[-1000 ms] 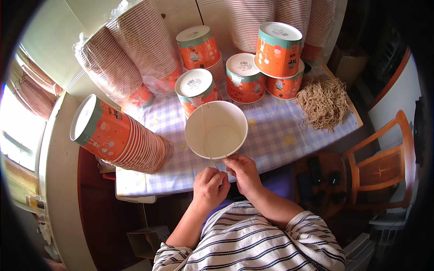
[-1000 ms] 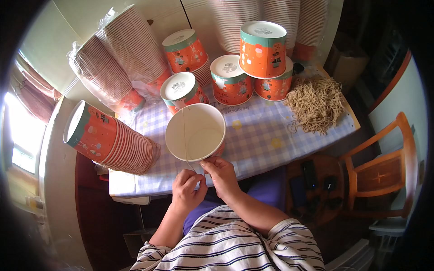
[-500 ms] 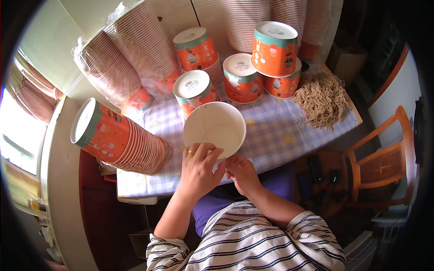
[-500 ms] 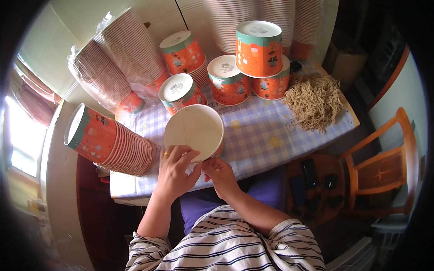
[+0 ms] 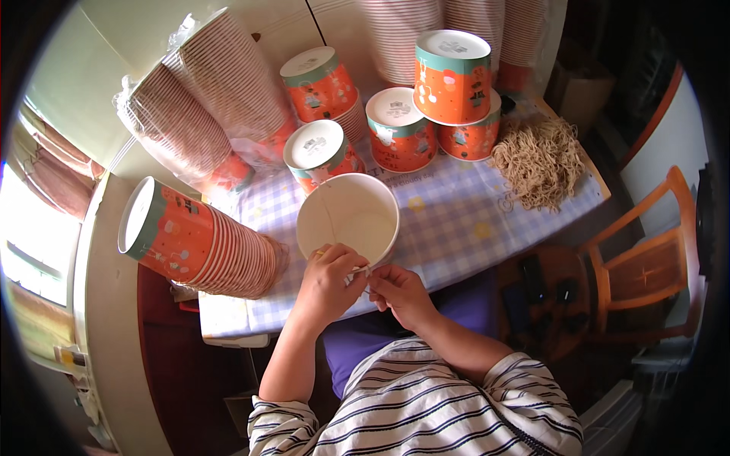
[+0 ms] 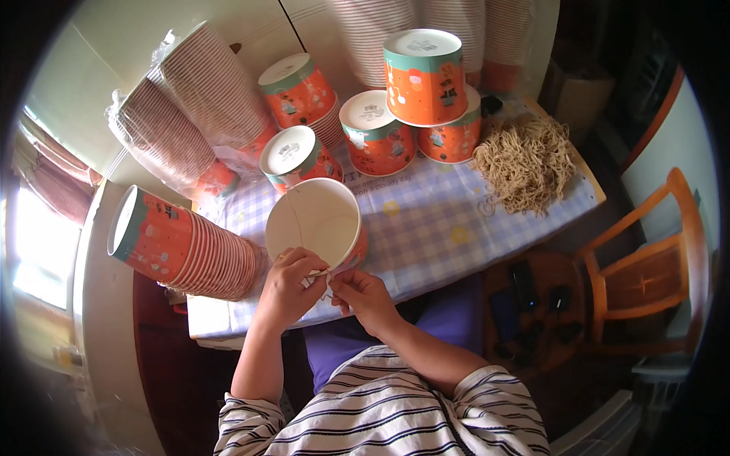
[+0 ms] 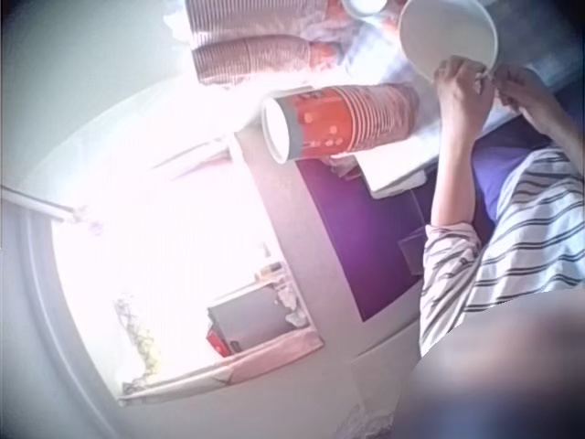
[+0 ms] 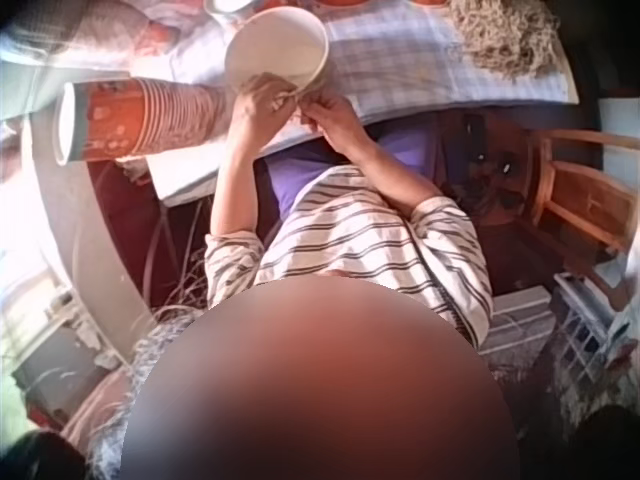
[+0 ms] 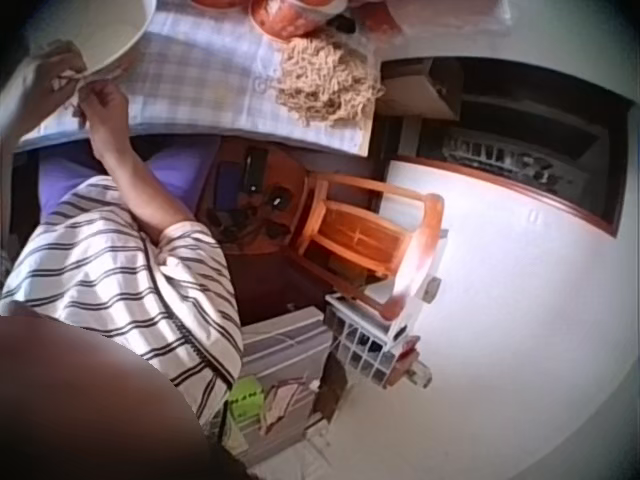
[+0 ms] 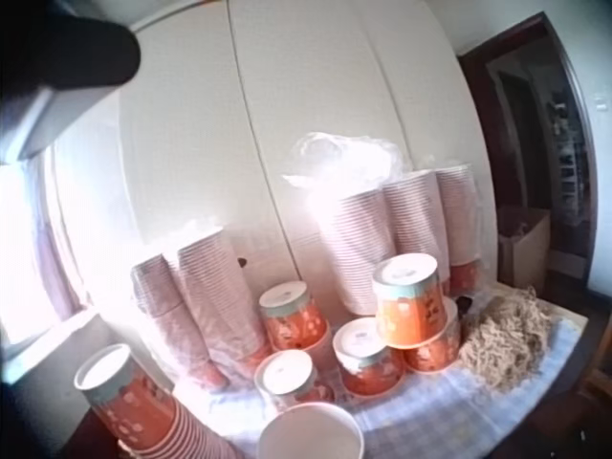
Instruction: Attach string handles to decorative paper buckets.
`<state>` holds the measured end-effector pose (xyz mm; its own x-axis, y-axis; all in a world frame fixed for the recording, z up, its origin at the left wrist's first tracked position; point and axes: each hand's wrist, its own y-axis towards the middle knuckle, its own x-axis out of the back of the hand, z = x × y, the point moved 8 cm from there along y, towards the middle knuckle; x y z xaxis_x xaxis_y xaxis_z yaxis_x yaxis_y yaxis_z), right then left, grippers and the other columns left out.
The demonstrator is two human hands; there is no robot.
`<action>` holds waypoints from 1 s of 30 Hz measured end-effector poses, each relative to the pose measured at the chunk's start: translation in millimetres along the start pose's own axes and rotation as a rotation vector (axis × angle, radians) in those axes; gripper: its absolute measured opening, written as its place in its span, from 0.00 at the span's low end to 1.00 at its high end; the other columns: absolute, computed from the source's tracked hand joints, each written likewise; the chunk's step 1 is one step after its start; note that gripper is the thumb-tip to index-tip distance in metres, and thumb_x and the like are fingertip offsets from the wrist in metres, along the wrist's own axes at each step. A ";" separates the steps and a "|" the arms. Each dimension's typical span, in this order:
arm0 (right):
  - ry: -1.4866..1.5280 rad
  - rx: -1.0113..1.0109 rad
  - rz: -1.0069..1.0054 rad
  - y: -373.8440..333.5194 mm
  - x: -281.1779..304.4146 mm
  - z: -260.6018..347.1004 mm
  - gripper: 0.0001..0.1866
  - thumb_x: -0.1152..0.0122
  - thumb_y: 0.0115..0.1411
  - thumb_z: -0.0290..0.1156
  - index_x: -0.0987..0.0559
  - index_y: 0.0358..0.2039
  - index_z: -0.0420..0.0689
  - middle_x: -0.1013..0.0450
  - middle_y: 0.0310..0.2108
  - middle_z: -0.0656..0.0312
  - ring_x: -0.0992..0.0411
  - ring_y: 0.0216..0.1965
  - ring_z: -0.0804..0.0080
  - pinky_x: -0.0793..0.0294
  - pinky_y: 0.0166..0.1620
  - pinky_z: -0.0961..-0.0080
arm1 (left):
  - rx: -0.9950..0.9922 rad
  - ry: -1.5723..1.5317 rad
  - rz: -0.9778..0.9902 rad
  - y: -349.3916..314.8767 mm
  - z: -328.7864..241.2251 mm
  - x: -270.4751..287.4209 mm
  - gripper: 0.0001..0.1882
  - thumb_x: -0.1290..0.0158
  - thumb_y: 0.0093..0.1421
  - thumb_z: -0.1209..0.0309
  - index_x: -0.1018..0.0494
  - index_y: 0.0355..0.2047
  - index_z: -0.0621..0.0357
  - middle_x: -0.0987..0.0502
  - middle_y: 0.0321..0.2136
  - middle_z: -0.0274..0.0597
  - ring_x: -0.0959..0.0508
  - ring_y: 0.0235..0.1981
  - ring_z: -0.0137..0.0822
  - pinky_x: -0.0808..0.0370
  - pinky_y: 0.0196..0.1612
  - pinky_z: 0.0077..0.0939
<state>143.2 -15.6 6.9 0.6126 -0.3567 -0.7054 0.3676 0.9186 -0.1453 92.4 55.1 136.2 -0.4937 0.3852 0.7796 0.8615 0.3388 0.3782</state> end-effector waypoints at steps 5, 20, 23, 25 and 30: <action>-0.265 0.089 -0.091 1.1 8.2 8.8 0.07 0.43 0.60 0.30 0.26 0.34 0.39 0.29 0.22 0.64 0.35 0.19 0.84 0.37 0.22 0.87 | -0.012 0.026 0.027 2.2 -4.8 -3.0 0.08 0.43 0.43 0.79 0.25 0.27 0.59 0.25 0.28 0.39 0.25 0.33 0.42 0.30 0.39 0.32; -0.290 0.191 -0.074 -0.2 8.1 13.4 0.07 0.45 0.59 0.27 0.26 0.37 0.37 0.27 0.26 0.65 0.33 0.23 0.84 0.34 0.26 0.86 | -0.216 0.098 0.042 6.3 -24.5 -8.4 0.20 0.42 0.43 0.79 0.29 0.40 0.57 0.24 0.29 0.42 0.24 0.34 0.44 0.28 0.41 0.36; -0.291 0.185 -0.083 1.4 11.0 10.4 0.07 0.44 0.59 0.27 0.26 0.36 0.37 0.27 0.25 0.65 0.33 0.22 0.84 0.34 0.25 0.86 | -0.237 0.096 0.016 4.2 -21.4 -9.3 0.20 0.42 0.43 0.79 0.28 0.39 0.56 0.23 0.30 0.42 0.24 0.34 0.46 0.27 0.44 0.38; -0.333 0.176 -0.088 3.0 12.8 11.2 0.07 0.44 0.59 0.27 0.26 0.35 0.37 0.27 0.25 0.64 0.33 0.22 0.83 0.34 0.24 0.85 | -0.238 0.086 0.027 4.0 -20.2 -10.6 0.20 0.42 0.43 0.80 0.29 0.39 0.56 0.23 0.30 0.42 0.23 0.33 0.46 0.27 0.44 0.39; -0.348 0.175 -0.095 4.1 10.6 12.5 0.06 0.44 0.59 0.27 0.26 0.34 0.38 0.27 0.25 0.64 0.33 0.22 0.83 0.34 0.24 0.85 | -0.305 0.077 0.031 0.9 -18.9 -10.3 0.24 0.40 0.44 0.77 0.32 0.43 0.57 0.27 0.23 0.35 0.24 0.27 0.38 0.29 0.47 0.41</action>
<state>160.0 -17.7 7.5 0.7596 -0.5025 -0.4129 0.5290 0.8467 -0.0573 100.5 35.2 137.9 -0.4666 0.3214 0.8240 0.8774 0.0505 0.4771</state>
